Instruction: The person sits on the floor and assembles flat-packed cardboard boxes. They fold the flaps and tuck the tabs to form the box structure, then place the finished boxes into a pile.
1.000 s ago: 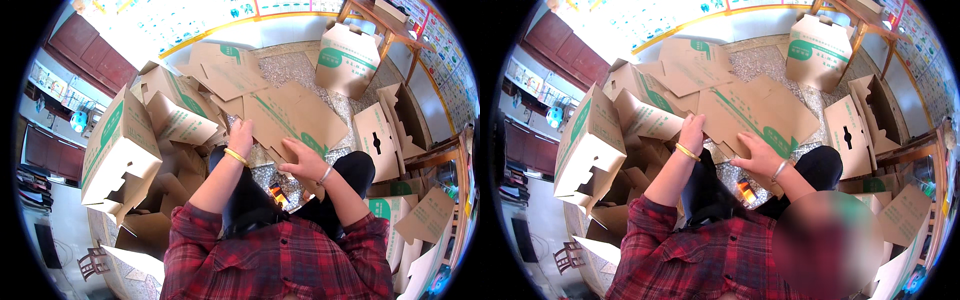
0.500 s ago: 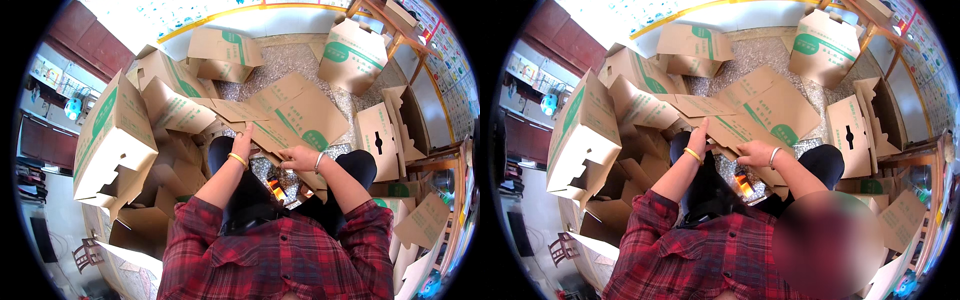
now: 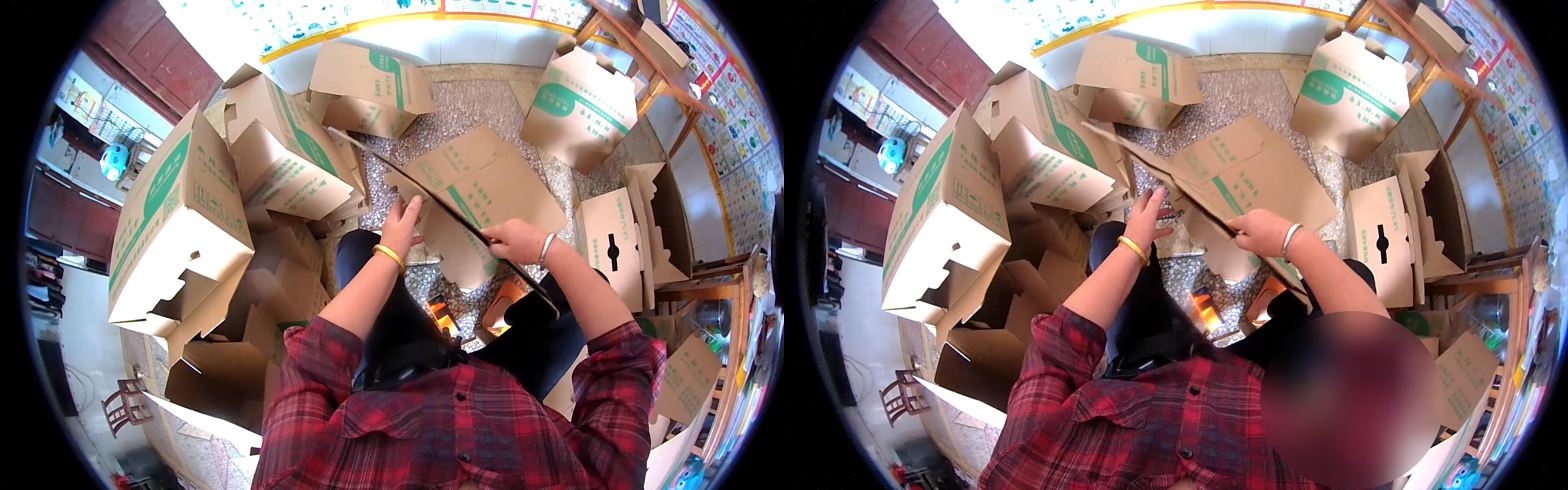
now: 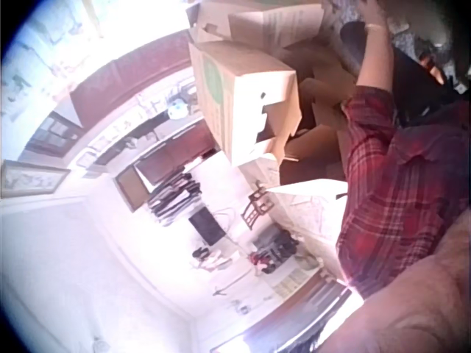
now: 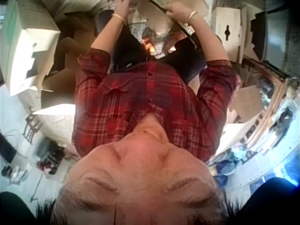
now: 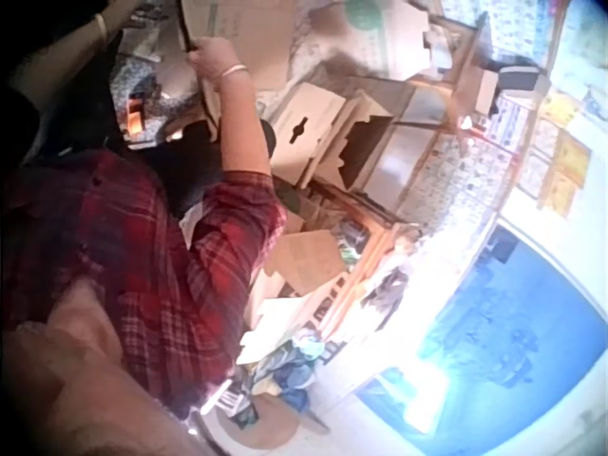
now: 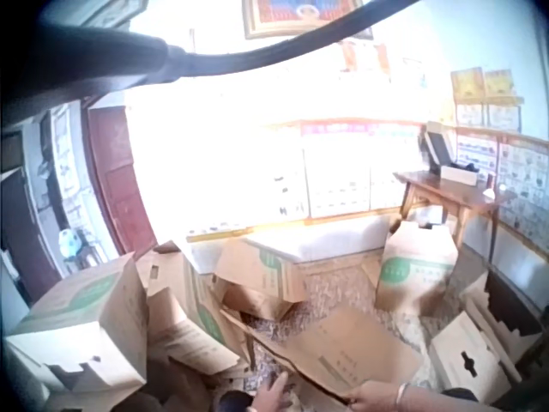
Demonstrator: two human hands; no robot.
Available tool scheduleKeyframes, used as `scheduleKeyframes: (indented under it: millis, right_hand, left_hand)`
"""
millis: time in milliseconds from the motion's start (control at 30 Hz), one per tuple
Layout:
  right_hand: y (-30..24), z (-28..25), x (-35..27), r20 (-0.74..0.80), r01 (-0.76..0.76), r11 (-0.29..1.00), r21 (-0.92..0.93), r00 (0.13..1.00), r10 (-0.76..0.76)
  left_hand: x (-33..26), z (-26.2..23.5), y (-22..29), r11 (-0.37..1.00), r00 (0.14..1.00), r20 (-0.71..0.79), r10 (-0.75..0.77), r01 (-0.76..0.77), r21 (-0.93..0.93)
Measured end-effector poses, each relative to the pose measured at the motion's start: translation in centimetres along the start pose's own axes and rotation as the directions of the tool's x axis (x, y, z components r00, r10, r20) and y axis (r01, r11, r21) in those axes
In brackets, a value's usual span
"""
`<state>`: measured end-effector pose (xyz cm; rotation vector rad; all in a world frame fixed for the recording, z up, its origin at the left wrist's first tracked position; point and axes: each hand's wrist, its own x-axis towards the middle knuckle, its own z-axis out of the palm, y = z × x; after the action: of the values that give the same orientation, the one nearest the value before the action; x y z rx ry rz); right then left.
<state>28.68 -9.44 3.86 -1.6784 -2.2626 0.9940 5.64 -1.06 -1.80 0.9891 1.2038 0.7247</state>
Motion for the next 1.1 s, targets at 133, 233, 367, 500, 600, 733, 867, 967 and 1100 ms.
scheduleKeyframes:
  millis: [133, 233, 367, 500, 600, 733, 867, 967, 1100]
  right_hand:
    - [-0.6, 1.3, 0.1, 0.065, 0.037, 0.997, -0.073, 0.997, -0.032]
    - [-0.1, 1.9, 0.1, 0.005, 0.019, 1.0, -0.023, 1.0, -0.019]
    - [0.1, -0.7, -0.4, -0.129, -0.038, 0.991, -0.126, 0.991, 0.021]
    - [-0.6, -6.3, 0.1, -0.243, -0.387, 0.823, -0.416, 0.919, 0.31]
    - [1.8, -9.7, 0.3, -0.416, -0.499, 0.725, -0.475, 0.853, 0.314]
    - [1.5, -12.0, 1.4, -0.494, -0.484, 0.743, -0.461, 0.836, 0.238]
    - [1.8, -11.1, 3.0, -0.41, -0.381, 0.792, -0.477, 0.894, 0.183]
    - [3.1, -8.5, 4.2, -0.358, -0.337, 0.79, -0.512, 0.92, 0.16]
    - [3.2, -7.5, 4.6, -0.327, -0.312, 0.787, -0.532, 0.933, 0.149]
  left_hand:
    - [0.9, -0.1, 0.8, 1.0, 0.999, 0.022, -0.029, 0.028, 0.006]
    - [1.3, -0.9, -0.4, 0.998, 0.998, -0.006, -0.057, 0.057, 0.001]
    - [1.1, -0.8, -1.7, 0.998, 0.997, -0.049, -0.052, 0.054, 0.037]
    - [-0.4, 0.6, -1.9, 0.997, 0.998, -0.005, 0.062, -0.062, 0.054]
    - [-2.2, 2.4, -0.5, 0.956, 0.982, 0.146, 0.122, -0.156, 0.248]
    - [-5.5, 2.3, 0.0, 0.859, 0.927, 0.254, 0.275, -0.356, 0.368]
    - [-7.3, 1.4, -1.6, 0.903, 0.946, 0.259, 0.197, -0.278, 0.328]
    - [-6.4, 0.7, -3.8, 0.922, 0.971, 0.189, 0.146, -0.202, 0.33]
    - [-6.1, 1.2, -4.7, 0.962, 0.989, 0.129, 0.07, -0.101, 0.252]
